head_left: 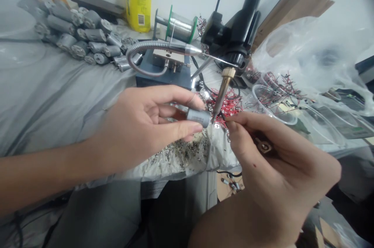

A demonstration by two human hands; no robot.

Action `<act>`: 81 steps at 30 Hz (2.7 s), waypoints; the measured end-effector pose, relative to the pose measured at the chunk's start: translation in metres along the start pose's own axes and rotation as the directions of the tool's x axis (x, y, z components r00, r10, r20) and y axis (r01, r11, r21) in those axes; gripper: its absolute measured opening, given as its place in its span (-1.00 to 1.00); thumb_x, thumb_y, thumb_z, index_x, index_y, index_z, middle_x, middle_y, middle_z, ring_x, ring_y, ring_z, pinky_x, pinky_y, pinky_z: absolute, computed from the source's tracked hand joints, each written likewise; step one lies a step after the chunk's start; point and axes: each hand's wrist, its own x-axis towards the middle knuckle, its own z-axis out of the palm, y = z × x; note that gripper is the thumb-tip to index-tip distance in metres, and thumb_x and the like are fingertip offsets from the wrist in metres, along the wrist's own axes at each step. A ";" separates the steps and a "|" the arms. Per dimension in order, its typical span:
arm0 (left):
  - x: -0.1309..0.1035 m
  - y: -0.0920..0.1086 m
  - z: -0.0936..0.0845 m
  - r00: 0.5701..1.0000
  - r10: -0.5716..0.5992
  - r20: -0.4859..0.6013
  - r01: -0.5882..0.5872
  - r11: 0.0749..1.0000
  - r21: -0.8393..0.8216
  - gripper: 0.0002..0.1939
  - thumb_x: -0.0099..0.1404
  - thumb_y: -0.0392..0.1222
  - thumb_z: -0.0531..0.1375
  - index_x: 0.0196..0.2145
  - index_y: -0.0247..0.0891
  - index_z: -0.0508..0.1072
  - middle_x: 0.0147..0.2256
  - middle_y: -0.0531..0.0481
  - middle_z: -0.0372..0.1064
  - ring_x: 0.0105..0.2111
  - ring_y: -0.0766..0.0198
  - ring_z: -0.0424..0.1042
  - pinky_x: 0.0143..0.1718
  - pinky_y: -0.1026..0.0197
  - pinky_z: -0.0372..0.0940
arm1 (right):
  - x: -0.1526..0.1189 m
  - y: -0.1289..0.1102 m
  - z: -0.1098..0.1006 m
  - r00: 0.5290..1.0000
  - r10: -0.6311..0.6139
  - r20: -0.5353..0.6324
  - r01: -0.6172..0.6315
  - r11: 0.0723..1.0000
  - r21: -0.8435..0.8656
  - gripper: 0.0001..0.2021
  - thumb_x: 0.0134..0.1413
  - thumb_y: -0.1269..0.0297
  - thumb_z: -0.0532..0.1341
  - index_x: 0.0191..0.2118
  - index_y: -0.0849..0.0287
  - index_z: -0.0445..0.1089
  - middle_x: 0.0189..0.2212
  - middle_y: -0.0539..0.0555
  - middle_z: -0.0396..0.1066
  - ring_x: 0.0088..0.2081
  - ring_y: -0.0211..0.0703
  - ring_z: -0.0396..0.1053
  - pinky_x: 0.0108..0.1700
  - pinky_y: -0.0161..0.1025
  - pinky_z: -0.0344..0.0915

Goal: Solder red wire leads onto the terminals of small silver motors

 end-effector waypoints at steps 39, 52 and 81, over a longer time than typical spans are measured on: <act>-0.001 0.001 0.002 1.000 -0.028 -0.007 0.028 0.999 -0.023 -0.76 0.26 -0.19 0.59 -0.13 0.01 0.74 -0.18 0.14 0.72 -0.20 0.13 0.75 -0.17 0.35 0.69 | -0.001 -0.002 -0.003 0.999 0.013 0.032 -0.013 1.000 -0.002 -0.75 0.24 0.51 0.38 -0.16 -0.07 0.65 -0.39 -0.10 0.57 -0.45 -0.21 0.43 -0.42 -0.22 0.37; -0.002 0.001 0.001 0.998 -0.059 0.004 0.059 0.996 -0.063 -0.77 0.28 -0.17 0.58 -0.12 0.00 0.75 -0.15 0.12 0.73 -0.18 0.12 0.77 -0.11 0.33 0.70 | 0.004 -0.005 -0.001 0.998 0.004 0.056 -0.006 0.999 0.032 -0.77 0.23 0.53 0.36 -0.21 -0.01 0.64 -0.44 -0.11 0.55 -0.49 -0.26 0.44 -0.43 -0.28 0.40; -0.001 0.001 -0.002 0.996 -0.086 0.003 0.086 0.996 0.008 -0.72 0.24 -0.05 0.60 -0.10 -0.03 0.74 -0.22 0.07 0.73 -0.22 0.07 0.76 -0.23 0.34 0.69 | -0.001 -0.001 -0.002 0.998 0.021 0.066 -0.024 0.999 0.041 -0.79 0.23 0.53 0.36 -0.26 0.01 0.62 -0.45 -0.08 0.51 -0.48 -0.26 0.36 -0.46 -0.28 0.32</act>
